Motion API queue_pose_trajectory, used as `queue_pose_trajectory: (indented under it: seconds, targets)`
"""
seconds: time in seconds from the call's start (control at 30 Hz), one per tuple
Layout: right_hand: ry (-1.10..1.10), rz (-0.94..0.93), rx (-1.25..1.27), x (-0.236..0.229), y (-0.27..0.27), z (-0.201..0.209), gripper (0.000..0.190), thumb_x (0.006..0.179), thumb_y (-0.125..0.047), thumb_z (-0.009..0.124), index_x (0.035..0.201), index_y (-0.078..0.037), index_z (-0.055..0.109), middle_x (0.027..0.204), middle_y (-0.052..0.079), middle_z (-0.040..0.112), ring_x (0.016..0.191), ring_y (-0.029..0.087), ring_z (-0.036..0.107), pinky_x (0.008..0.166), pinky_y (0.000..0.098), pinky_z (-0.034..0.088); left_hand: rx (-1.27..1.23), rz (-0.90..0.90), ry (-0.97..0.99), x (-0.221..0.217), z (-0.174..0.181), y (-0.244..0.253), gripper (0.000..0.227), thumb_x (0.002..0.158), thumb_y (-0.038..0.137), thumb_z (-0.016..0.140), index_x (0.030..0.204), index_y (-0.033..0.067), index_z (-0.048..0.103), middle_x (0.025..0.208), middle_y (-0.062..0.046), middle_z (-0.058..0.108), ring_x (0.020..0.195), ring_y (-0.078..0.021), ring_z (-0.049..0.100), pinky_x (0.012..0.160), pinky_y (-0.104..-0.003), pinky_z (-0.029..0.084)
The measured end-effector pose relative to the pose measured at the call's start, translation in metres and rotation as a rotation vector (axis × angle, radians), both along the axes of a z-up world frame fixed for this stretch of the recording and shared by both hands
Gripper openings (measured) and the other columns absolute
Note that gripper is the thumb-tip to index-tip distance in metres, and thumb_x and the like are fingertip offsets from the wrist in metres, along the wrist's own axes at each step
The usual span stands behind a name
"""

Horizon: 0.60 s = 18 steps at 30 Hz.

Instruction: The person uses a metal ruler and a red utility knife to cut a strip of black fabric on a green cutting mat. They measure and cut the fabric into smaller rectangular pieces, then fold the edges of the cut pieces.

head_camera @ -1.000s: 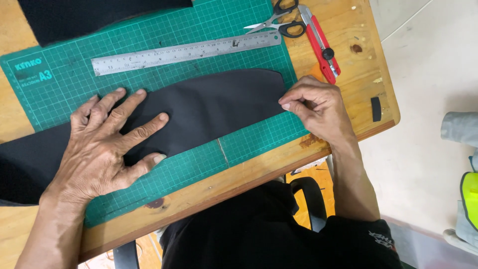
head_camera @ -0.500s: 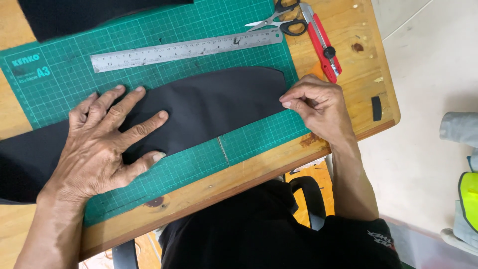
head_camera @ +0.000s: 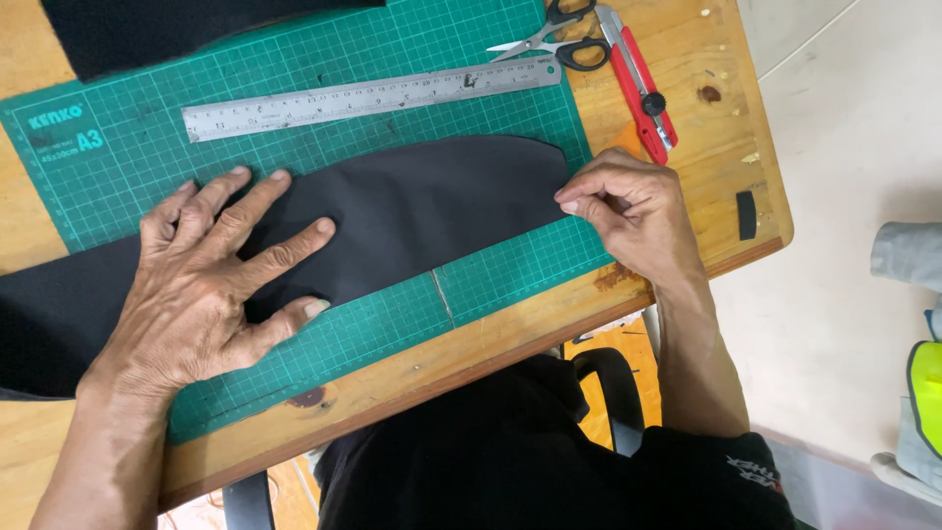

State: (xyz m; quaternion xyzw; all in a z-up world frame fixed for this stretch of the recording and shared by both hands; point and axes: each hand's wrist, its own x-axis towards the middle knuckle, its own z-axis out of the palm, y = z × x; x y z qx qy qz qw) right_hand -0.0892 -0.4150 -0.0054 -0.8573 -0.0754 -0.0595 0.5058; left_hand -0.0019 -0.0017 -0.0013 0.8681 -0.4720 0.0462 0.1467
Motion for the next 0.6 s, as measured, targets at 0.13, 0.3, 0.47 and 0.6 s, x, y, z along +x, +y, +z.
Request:
queue_pose_trajectory:
  seconds: [0.13, 0.3, 0.47, 0.6]
  targets:
    - [0.04, -0.025, -0.017, -0.0019, 0.0012, 0.0054, 0.015, 0.095, 0.018, 0.068, 0.1, 0.004, 0.074, 0.098, 0.017, 0.07, 0.085, 0.021, 0.072, 0.079, 0.0266, 0.065, -0.028, -0.014, 0.03, -0.0011, 0.0001, -0.0002, 0.06, 0.096, 0.059, 0.052, 0.146, 0.027, 0.065, 0.163, -0.017, 0.049, 0.151, -0.0379, 0.043, 0.12, -0.054, 0.025]
    - [0.016, 0.012, -0.086, 0.0001, -0.0002, 0.0106, 0.021, 0.095, 0.019, 0.064, 0.103, 0.002, 0.075, 0.1, 0.017, 0.071, 0.085, 0.021, 0.071, 0.077, 0.0273, 0.065, -0.01, -0.006, 0.002, -0.0004, 0.0009, -0.0016, 0.063, 0.096, 0.06, 0.054, 0.148, 0.0268, 0.063, 0.164, -0.017, 0.049, 0.151, -0.0389, 0.044, 0.12, -0.055, 0.027]
    - [-0.037, 0.006, -0.103, -0.002, 0.0011, 0.0052, 0.018, 0.096, 0.016, 0.067, 0.103, 0.002, 0.075, 0.099, 0.016, 0.071, 0.088, 0.021, 0.07, 0.075, 0.0278, 0.064, -0.005, -0.004, -0.021, -0.0025, -0.0008, -0.0005, 0.062, 0.095, 0.06, 0.055, 0.148, 0.0281, 0.063, 0.163, -0.015, 0.05, 0.15, -0.0388, 0.046, 0.119, -0.055, 0.029]
    - [-0.04, 0.003, -0.064, -0.0013, 0.001, 0.0044, 0.019, 0.096, 0.018, 0.065, 0.102, 0.003, 0.075, 0.099, 0.017, 0.069, 0.087, 0.022, 0.07, 0.076, 0.0281, 0.064, -0.008, 0.005, -0.003, -0.0022, -0.0021, 0.0003, 0.062, 0.094, 0.06, 0.056, 0.149, 0.0299, 0.061, 0.165, -0.014, 0.047, 0.152, -0.0381, 0.043, 0.12, -0.057, 0.028]
